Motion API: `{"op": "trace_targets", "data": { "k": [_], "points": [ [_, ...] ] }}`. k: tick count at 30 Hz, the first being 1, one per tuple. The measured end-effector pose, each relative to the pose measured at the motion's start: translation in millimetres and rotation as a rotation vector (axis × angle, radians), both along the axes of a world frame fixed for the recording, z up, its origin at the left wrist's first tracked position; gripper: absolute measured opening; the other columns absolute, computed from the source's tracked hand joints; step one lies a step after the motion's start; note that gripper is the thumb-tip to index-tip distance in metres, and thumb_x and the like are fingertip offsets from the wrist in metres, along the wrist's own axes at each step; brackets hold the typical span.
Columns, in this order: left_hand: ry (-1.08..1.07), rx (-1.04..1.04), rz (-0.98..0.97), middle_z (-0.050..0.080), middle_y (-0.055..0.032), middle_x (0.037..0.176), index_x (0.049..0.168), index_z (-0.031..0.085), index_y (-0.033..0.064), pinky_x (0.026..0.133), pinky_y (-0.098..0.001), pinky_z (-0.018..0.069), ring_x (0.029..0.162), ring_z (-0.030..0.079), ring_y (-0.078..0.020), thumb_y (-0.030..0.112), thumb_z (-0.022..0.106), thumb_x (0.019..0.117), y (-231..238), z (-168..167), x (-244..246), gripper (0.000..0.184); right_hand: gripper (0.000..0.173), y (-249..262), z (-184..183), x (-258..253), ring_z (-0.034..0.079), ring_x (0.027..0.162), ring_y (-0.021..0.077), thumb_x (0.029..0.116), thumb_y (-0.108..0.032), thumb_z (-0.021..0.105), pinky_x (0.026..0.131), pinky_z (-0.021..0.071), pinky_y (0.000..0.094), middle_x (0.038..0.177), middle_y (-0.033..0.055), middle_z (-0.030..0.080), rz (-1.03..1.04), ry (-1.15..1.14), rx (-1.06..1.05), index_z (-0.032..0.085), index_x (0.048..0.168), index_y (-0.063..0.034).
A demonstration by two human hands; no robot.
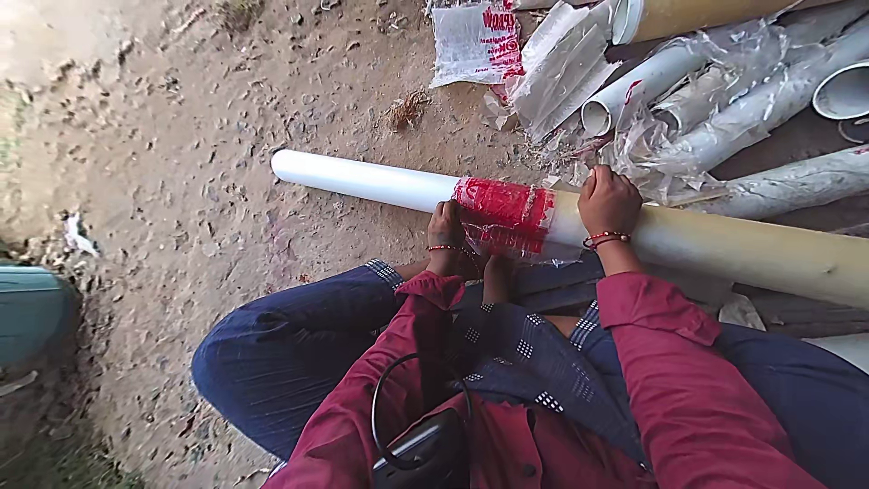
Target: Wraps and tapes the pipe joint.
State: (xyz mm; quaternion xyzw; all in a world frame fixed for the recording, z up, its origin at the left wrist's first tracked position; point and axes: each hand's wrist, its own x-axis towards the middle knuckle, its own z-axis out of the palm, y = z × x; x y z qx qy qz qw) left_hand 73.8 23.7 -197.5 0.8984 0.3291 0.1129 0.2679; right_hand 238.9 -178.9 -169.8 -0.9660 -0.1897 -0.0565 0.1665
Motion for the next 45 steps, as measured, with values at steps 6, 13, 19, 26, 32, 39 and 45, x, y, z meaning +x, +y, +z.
{"op": "trace_targets", "data": {
  "k": [6, 13, 19, 26, 32, 39, 45],
  "points": [
    [0.101, -0.010, -0.044, 0.063, -0.0318, 0.125, 0.123, 0.061, -0.0139, 0.106, -0.0528, 0.0477, 0.121, 0.062, -0.0451, -0.004, 0.051, 0.0999, -15, -7, -5, 0.028, 0.032, -1, 0, 0, 0.069, 0.099, 0.0484, 0.1079, -0.012, 0.041, 0.084, 0.0502, 0.0593, 0.098, 0.0308, 0.071, 0.001, -0.015, -0.003, 0.065, 0.110, 0.0096],
    [-0.248, -0.022, -0.059, 0.065, -0.0263, 0.118, 0.123, 0.059, -0.0096, 0.096, -0.0461, 0.0546, 0.105, 0.068, -0.0354, 0.017, 0.066, 0.0998, -6, -35, -24, 0.036, 0.033, 0, -1, 0, 0.070, 0.099, 0.0476, 0.1083, -0.012, 0.040, 0.083, 0.0498, 0.0594, 0.098, 0.0303, 0.071, -0.003, -0.019, -0.009, 0.065, 0.109, 0.0093],
    [-0.145, 0.036, -0.143, 0.068, -0.0292, 0.116, 0.112, 0.068, -0.0099, 0.100, -0.0538, 0.0517, 0.113, 0.066, -0.0451, 0.000, 0.056, 0.0996, -4, -14, -10, 0.020, 0.034, 0, 1, 0, 0.070, 0.100, 0.0480, 0.1080, -0.013, 0.040, 0.084, 0.0503, 0.0589, 0.099, 0.0304, 0.071, -0.001, -0.013, -0.002, 0.065, 0.110, 0.0096],
    [-0.154, 0.131, -0.424, 0.071, -0.0254, 0.097, 0.097, 0.071, -0.0091, 0.085, -0.0513, 0.0587, 0.094, 0.072, -0.0410, -0.007, 0.061, 0.0936, -7, -31, -44, 0.011, 0.033, 1, 3, 2, 0.070, 0.100, 0.0478, 0.1079, -0.013, 0.041, 0.084, 0.0506, 0.0583, 0.098, 0.0303, 0.071, 0.013, -0.008, -0.002, 0.065, 0.109, 0.0098],
    [-0.202, 0.132, -0.284, 0.071, -0.0271, 0.111, 0.117, 0.065, -0.0120, 0.094, -0.0528, 0.0560, 0.105, 0.071, -0.0419, 0.012, 0.064, 0.0987, -2, -14, -44, 0.030, 0.034, 1, 0, 3, 0.070, 0.100, 0.0472, 0.1074, -0.012, 0.041, 0.086, 0.0508, 0.0583, 0.101, 0.0304, 0.072, 0.016, -0.020, 0.014, 0.066, 0.114, 0.0096],
    [-0.118, 0.171, -0.348, 0.064, -0.0312, 0.126, 0.120, 0.067, -0.0081, 0.100, -0.0565, 0.0509, 0.118, 0.063, -0.0475, 0.019, 0.073, 0.0936, -18, 0, -11, 0.039, 0.032, -4, -4, 5, 0.072, 0.091, 0.0471, 0.1050, -0.011, 0.045, 0.078, 0.0528, 0.0578, 0.096, 0.0290, 0.073, 0.071, -0.167, 0.116, 0.070, 0.111, 0.0087],
    [0.273, -0.008, -0.292, 0.057, -0.0329, 0.136, 0.140, 0.052, -0.0085, 0.101, -0.0571, 0.0501, 0.125, 0.059, -0.0479, 0.014, 0.056, 0.1055, -29, 17, 13, 0.041, 0.029, -6, -13, -5, 0.071, 0.088, 0.0459, 0.1040, -0.010, 0.047, 0.074, 0.0509, 0.0561, 0.093, 0.0273, 0.072, 0.077, -0.253, 0.058, 0.070, 0.109, 0.0073]
  ]
}}
